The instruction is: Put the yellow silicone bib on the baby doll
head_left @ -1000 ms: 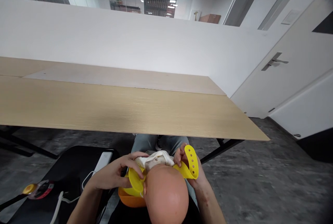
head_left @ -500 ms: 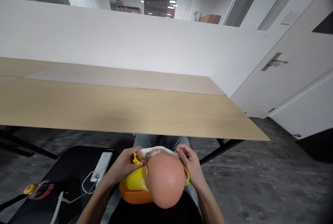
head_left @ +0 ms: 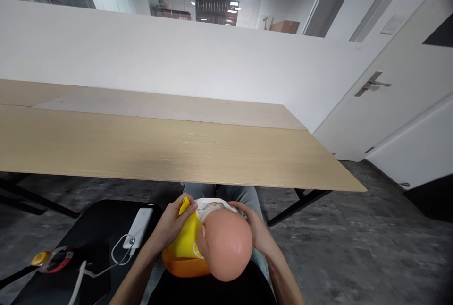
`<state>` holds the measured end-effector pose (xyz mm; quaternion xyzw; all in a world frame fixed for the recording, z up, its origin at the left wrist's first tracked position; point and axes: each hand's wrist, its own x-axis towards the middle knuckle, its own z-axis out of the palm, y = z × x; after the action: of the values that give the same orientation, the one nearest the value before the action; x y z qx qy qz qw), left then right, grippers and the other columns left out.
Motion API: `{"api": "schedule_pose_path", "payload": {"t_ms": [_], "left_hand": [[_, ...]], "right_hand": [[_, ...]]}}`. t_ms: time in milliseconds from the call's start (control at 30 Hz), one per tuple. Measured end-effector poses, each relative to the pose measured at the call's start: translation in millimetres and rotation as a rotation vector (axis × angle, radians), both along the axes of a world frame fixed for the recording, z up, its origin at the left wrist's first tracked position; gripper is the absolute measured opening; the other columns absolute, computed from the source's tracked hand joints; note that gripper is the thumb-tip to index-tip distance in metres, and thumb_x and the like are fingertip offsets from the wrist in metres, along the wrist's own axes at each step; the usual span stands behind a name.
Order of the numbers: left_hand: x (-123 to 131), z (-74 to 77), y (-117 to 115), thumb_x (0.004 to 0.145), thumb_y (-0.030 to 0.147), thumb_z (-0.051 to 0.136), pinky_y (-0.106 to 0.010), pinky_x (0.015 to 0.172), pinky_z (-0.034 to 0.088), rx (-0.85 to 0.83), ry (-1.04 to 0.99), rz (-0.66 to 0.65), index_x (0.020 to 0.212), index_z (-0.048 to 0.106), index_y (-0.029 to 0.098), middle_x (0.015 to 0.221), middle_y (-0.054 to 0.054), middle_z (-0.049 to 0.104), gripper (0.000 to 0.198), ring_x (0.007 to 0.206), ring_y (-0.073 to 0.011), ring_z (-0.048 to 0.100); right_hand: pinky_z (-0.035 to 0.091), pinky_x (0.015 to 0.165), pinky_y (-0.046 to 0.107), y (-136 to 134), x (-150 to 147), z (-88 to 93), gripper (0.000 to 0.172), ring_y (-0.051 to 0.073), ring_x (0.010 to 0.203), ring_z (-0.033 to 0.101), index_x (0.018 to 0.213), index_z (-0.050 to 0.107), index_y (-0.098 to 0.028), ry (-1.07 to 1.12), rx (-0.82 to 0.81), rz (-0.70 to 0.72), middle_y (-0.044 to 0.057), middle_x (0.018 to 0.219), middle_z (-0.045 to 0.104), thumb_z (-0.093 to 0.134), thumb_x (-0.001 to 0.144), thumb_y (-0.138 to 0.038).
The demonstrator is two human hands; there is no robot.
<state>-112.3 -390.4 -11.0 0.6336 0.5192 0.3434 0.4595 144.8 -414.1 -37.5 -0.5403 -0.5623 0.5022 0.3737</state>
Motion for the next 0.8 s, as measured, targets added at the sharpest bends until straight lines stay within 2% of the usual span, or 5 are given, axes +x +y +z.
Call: {"api": "schedule_pose_path", "payload": {"t_ms": [167,300,467,633,800], "left_hand": [[-1.2,3.0,0.5,0.091,0.037,0.044,-0.024,0.07,0.045,0.022,-0.016,0.003,0.095,0.059,0.018,0.084,-0.002,0.065,0.024,0.077,-0.0171,0.059],[-6.6,9.1,0.4,0.08,0.018,0.045,-0.029,0.088,0.046,0.105,0.02,-0.077,0.103,0.062,0.016,0.104,-0.006,0.068,0.029,0.095,-0.0203,0.063],[-11.8,0.9,-2.3,0.065,0.005,0.044,-0.034,0.103,0.042,0.098,0.19,-0.233,0.128,0.053,0.017,0.126,-0.008,0.062,0.065,0.113,-0.0218,0.058],[-11.0,-18.6,-0.4,0.065,0.004,0.045,-0.041,0.113,0.031,0.126,0.246,-0.291,0.133,0.051,0.017,0.137,-0.01,0.054,0.07,0.128,-0.0251,0.048],[-10.9,-16.7,0.1,0.069,0.008,0.053,-0.043,0.115,0.028,0.103,0.233,-0.322,0.141,0.044,0.021,0.143,-0.01,0.048,0.074,0.132,-0.0266,0.042]], "right_hand": [[0.048,0.09,0.033,0.0,-1.4,0.1,0.048,0.025,0.107,0.062,0.12,0.061,-0.014,0.006,-0.023,0.048,0.011,0.12,0.064,0.06,0.072,-0.017],[0.051,0.083,0.031,-1.2,-3.2,-0.4,0.048,0.024,0.101,0.064,0.122,0.059,-0.014,0.036,-0.046,0.066,0.01,0.118,0.065,0.062,0.074,-0.019],[0.049,0.086,0.03,-1.8,-1.8,1.3,0.049,0.023,0.102,0.063,0.123,0.06,-0.014,-0.018,-0.006,0.078,0.01,0.118,0.066,0.061,0.074,-0.018],[0.049,0.089,0.032,-2.1,2.5,1.3,0.052,0.024,0.101,0.064,0.127,0.059,-0.016,-0.108,0.008,0.086,0.009,0.119,0.066,0.059,0.075,-0.017],[0.045,0.094,0.033,-0.8,1.3,3.3,0.047,0.024,0.109,0.06,0.123,0.063,-0.018,-0.201,0.136,0.079,0.009,0.123,0.064,0.055,0.076,-0.016]]}}
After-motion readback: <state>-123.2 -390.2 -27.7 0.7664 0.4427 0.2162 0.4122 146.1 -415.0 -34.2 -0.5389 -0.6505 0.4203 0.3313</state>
